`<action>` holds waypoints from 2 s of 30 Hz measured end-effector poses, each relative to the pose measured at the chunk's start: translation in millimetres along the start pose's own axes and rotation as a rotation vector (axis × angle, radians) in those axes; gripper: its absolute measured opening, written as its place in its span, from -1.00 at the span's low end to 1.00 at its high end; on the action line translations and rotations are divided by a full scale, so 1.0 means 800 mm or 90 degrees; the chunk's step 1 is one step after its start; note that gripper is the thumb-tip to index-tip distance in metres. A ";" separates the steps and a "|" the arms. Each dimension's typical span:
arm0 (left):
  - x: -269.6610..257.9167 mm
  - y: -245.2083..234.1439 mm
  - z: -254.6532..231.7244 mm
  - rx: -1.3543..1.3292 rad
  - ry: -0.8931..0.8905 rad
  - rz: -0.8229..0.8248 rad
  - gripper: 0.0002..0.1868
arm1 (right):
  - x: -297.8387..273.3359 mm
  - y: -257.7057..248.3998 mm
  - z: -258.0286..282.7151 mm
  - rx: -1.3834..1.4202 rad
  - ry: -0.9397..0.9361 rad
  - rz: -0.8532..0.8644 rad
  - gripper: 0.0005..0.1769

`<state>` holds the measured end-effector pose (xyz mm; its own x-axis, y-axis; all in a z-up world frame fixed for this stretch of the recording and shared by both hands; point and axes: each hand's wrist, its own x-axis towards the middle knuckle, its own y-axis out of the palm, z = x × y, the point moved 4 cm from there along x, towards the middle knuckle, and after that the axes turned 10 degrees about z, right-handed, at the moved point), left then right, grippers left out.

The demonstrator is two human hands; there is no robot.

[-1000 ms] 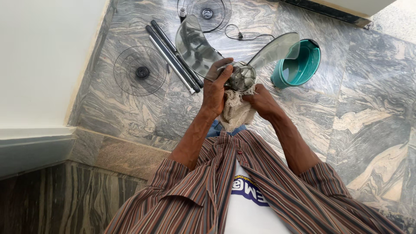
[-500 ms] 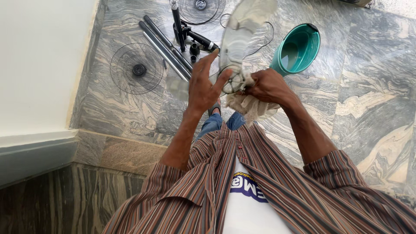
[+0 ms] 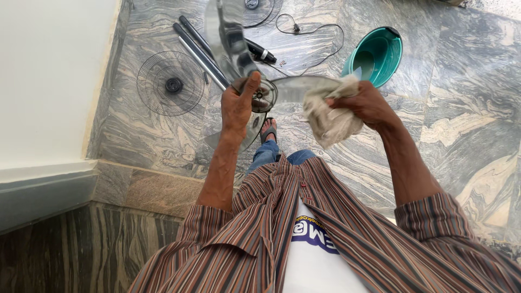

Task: The person wipes a transparent fan blade with a cloth, then wipes a red fan blade. The person holds each blade and rubs it with the cloth while standing over disassembled fan parts on the floor.

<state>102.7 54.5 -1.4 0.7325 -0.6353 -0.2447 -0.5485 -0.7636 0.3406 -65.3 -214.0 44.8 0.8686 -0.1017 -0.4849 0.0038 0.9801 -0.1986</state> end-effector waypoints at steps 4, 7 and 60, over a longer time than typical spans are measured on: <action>0.000 0.012 0.037 -0.138 0.018 -0.084 -0.22 | -0.018 -0.001 -0.042 0.455 -0.091 -0.162 -0.55; 0.001 0.030 0.064 -0.219 -0.010 -0.161 -0.18 | -0.013 0.015 -0.052 0.765 -0.202 -0.198 -0.39; -0.021 0.272 0.144 -0.242 -0.138 0.373 -0.27 | -0.164 0.038 -0.010 -0.492 -0.162 -0.408 -0.48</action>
<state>-75.3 -114.5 -28.0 0.2445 -0.9658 -0.0862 -0.6190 -0.2239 0.7528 -183.5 -172.0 95.6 0.8954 -0.4378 0.0815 0.2613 0.3684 -0.8922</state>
